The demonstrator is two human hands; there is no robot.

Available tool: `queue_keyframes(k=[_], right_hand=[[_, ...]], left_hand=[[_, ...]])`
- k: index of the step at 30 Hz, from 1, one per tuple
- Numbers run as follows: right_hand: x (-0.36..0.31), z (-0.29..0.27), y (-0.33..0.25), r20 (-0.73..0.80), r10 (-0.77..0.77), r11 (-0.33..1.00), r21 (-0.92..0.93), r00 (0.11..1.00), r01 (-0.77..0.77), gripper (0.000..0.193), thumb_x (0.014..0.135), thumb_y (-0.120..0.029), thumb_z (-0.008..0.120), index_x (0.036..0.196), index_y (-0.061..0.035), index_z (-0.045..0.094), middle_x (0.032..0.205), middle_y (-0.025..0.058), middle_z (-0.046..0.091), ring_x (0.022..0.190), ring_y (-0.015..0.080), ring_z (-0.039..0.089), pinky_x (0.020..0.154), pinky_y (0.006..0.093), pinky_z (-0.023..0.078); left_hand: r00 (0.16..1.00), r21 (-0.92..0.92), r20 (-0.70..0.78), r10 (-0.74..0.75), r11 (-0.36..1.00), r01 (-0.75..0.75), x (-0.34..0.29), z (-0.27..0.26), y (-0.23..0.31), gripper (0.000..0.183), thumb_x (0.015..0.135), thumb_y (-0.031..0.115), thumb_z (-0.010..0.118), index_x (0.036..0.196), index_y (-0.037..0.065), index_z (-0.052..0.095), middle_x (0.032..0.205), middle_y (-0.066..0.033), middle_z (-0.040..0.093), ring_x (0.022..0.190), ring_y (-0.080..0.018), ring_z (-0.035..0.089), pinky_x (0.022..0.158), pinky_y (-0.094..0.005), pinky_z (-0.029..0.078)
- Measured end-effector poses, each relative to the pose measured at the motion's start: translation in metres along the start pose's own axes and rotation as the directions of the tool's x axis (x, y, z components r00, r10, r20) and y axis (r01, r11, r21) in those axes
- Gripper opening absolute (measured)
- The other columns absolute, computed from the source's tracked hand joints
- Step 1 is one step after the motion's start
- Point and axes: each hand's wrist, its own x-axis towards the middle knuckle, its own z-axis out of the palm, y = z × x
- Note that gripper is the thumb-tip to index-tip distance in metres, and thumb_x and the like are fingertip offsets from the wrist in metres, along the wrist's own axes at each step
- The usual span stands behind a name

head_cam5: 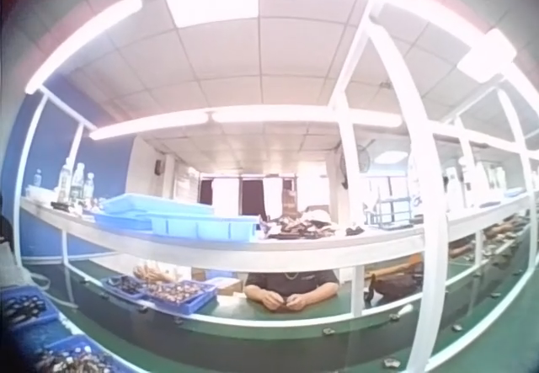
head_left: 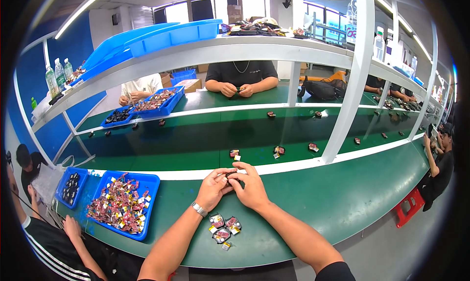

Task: Assembling small electronic components on a factory production line.

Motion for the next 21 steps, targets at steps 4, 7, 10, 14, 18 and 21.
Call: queue_keyframes(k=[4, 7, 10, 14, 18, 21], right_hand=[[0.004, -0.001, -0.003, -0.094, -0.055, 0.998, 0.010, 0.994, 0.056, 0.013, 0.078, -0.003, 0.070, 0.089, -0.0035, 0.065, 0.106, 0.0095, 0.060, 0.098, 0.0267, 0.060, 0.080, 0.0355, 0.051], [0.005, 0.002, -0.005, -0.150, -0.075, 0.997, -0.042, 0.986, 0.070, 0.014, 0.075, 0.001, 0.072, 0.087, -0.0029, 0.065, 0.098, 0.0094, 0.061, 0.086, 0.0244, 0.063, 0.071, 0.0323, 0.054], [0.005, 0.002, -0.005, -0.146, -0.111, 0.989, -0.109, 0.983, 0.096, 0.014, 0.075, 0.000, 0.072, 0.087, -0.0035, 0.066, 0.096, 0.0097, 0.060, 0.082, 0.0252, 0.064, 0.069, 0.0326, 0.054], [0.004, 0.000, -0.007, -0.081, -0.144, 0.975, -0.182, 0.986, 0.127, 0.015, 0.075, -0.003, 0.073, 0.089, -0.0042, 0.067, 0.096, 0.0095, 0.060, 0.083, 0.0260, 0.064, 0.070, 0.0343, 0.055], [0.001, 0.000, -0.011, -0.057, -0.083, 0.980, -0.186, 0.995, 0.071, 0.016, 0.074, -0.006, 0.074, 0.089, -0.0042, 0.067, 0.095, 0.0089, 0.060, 0.085, 0.0260, 0.065, 0.071, 0.0357, 0.055], [0.000, 0.003, -0.009, -0.039, -0.086, 0.965, -0.251, 0.996, 0.073, 0.017, 0.075, -0.006, 0.073, 0.090, -0.0035, 0.067, 0.094, 0.0087, 0.060, 0.085, 0.0256, 0.065, 0.071, 0.0361, 0.055]], left_hand=[[1.000, 0.031, -0.015, -0.014, 0.999, 0.015, 0.000, -0.005, 0.003, 0.028, 0.097, 0.009, 0.054, 0.124, 0.003, 0.049, 0.119, -0.0095, 0.060, 0.109, -0.0190, 0.060, 0.096, -0.0385, 0.052], [1.000, 0.011, 0.004, -0.018, 1.000, 0.018, -0.001, 0.002, 0.008, 0.028, 0.097, 0.008, 0.054, 0.124, 0.002, 0.048, 0.119, -0.0095, 0.060, 0.108, -0.0187, 0.061, 0.095, -0.0382, 0.053], [0.999, 0.017, -0.015, -0.038, 0.999, 0.038, -0.001, 0.004, 0.008, 0.028, 0.097, 0.008, 0.054, 0.124, 0.002, 0.048, 0.119, -0.0092, 0.061, 0.108, -0.0183, 0.061, 0.095, -0.0374, 0.053], [0.999, 0.030, -0.032, -0.041, 0.999, 0.042, -0.002, 0.000, 0.006, 0.027, 0.097, 0.008, 0.054, 0.124, 0.002, 0.048, 0.117, -0.0091, 0.061, 0.108, -0.0178, 0.061, 0.096, -0.0371, 0.053], [0.997, 0.038, -0.053, -0.047, 0.998, 0.049, -0.002, 0.001, 0.003, 0.024, 0.098, 0.002, 0.048, 0.122, 0.000, 0.050, 0.116, -0.0112, 0.063, 0.107, -0.0174, 0.062, 0.095, -0.0360, 0.054], [0.996, 0.048, -0.073, -0.055, 0.997, 0.059, -0.002, 0.003, 0.003, 0.023, 0.098, 0.002, 0.048, 0.121, 0.000, 0.051, 0.115, -0.0110, 0.063, 0.106, -0.0173, 0.062, 0.095, -0.0353, 0.054]])
